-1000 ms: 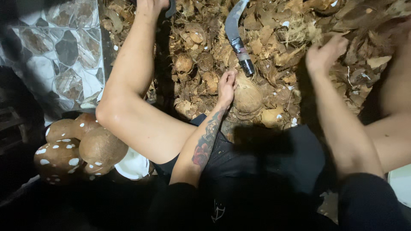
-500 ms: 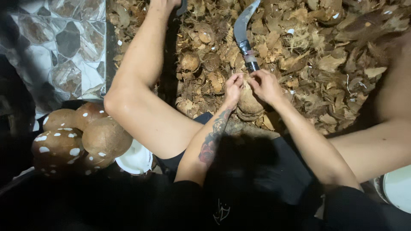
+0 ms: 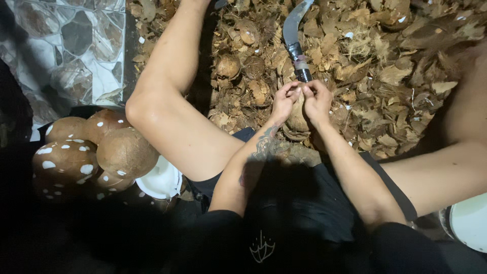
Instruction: The person sits on the ground and uses a large knife to peel the husk off a coconut. They hold the coconut with their left hand and repeatedly strike and scrape the outer layer with the knife in their right hand, removing the fibrous husk to reveal the inner shell.
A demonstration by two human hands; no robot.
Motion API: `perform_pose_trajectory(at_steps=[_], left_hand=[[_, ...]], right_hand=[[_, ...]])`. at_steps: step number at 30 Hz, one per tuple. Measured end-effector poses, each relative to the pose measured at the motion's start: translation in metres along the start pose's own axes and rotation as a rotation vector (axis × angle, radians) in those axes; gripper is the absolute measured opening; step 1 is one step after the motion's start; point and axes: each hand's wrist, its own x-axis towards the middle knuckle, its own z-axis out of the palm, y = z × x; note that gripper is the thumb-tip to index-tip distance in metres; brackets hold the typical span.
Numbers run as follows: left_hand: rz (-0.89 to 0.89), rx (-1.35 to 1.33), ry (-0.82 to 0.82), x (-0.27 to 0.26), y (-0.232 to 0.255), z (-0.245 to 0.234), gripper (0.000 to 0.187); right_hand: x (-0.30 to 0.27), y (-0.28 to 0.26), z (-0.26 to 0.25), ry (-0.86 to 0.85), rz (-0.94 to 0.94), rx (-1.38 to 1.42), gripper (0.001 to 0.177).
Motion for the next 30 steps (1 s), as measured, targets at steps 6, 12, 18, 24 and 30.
perform_pose_trajectory(at_steps=[6,12,18,24,30], left_hand=[[0.011,0.024,0.004,0.0,0.006,0.001,0.023],[0.022,0.12,-0.024,-0.006,0.008,0.005,0.022],[0.042,0.143,-0.078,-0.006,0.002,0.015,0.021],[0.052,0.109,-0.012,-0.002,0.005,0.004,0.018],[0.009,0.139,0.067,0.0,0.003,0.002,0.016]], right_hand=[[0.001,0.004,0.01,0.29,0.424,0.362,0.009],[-0.006,0.003,0.002,0.4,0.631,0.593,0.01],[-0.002,0.02,-0.012,0.4,0.66,0.744,0.016],[0.006,0.023,-0.027,0.422,0.649,1.073,0.026],[-0.003,0.0,-0.013,0.002,0.084,0.195,0.009]])
